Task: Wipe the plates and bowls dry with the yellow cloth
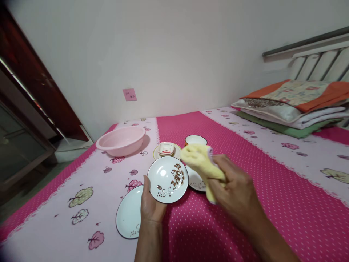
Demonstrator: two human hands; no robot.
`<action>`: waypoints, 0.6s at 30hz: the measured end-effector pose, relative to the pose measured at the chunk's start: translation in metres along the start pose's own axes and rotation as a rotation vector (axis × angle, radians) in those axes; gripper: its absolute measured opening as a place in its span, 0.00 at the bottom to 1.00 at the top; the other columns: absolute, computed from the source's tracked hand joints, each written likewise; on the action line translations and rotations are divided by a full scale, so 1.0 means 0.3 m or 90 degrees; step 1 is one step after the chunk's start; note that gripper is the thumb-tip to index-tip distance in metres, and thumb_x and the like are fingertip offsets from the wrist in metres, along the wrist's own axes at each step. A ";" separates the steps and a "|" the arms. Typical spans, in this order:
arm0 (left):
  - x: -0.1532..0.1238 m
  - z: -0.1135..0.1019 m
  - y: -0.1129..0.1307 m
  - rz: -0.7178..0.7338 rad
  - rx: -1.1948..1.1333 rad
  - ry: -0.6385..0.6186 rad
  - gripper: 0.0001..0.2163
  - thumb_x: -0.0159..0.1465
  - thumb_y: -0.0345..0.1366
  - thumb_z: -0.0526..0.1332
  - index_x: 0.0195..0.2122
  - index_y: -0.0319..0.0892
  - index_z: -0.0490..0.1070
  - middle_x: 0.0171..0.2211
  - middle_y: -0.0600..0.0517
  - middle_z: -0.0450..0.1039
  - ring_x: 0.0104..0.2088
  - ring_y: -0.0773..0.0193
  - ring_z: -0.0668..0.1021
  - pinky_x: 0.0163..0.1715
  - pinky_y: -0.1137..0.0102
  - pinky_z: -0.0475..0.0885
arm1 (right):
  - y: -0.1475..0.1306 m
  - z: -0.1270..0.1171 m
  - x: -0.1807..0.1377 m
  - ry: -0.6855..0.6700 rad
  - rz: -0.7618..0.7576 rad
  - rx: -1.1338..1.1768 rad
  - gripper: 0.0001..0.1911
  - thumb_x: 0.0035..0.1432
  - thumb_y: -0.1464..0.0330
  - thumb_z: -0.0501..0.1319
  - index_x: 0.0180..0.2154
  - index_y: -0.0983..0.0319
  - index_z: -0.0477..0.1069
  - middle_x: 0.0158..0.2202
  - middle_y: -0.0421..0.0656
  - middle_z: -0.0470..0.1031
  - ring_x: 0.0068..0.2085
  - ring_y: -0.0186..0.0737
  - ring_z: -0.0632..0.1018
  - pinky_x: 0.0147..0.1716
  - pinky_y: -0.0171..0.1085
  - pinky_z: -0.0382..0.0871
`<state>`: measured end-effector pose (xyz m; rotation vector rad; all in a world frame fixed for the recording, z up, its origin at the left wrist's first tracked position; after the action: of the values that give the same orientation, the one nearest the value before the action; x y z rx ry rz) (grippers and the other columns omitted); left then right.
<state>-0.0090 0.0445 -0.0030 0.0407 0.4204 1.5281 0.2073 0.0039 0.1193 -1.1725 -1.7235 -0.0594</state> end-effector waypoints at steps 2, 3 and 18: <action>0.006 0.001 -0.009 -0.015 0.005 -0.031 0.31 0.70 0.54 0.58 0.67 0.39 0.67 0.61 0.36 0.74 0.61 0.43 0.76 0.62 0.49 0.70 | -0.055 0.081 -0.015 0.041 -0.140 -0.010 0.17 0.58 0.75 0.56 0.49 0.61 0.73 0.45 0.49 0.80 0.45 0.50 0.80 0.42 0.44 0.75; 0.007 0.002 -0.012 -0.020 0.009 -0.041 0.32 0.70 0.54 0.58 0.67 0.37 0.66 0.61 0.36 0.74 0.61 0.43 0.76 0.63 0.49 0.70 | -0.074 0.131 -0.030 0.025 -0.186 -0.017 0.20 0.58 0.77 0.55 0.51 0.61 0.72 0.47 0.50 0.79 0.49 0.51 0.79 0.48 0.47 0.74; -0.047 0.016 -0.042 -0.129 0.043 -0.024 0.25 0.73 0.51 0.54 0.43 0.32 0.79 0.38 0.40 0.83 0.41 0.58 0.85 0.43 0.70 0.81 | -0.115 0.395 -0.219 -0.142 -0.261 0.015 0.26 0.60 0.81 0.52 0.56 0.61 0.73 0.58 0.51 0.77 0.59 0.49 0.74 0.58 0.52 0.64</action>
<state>0.0047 0.0313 0.0012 0.0777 0.4320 1.3122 0.1014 0.0039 0.0281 -0.8165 -2.1361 -0.1609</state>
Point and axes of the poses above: each hand's wrist, its own x-axis towards the middle knuckle, its own z-axis out of the palm, y = z × x, the point moved 4 cm from there along x, towards the middle knuckle
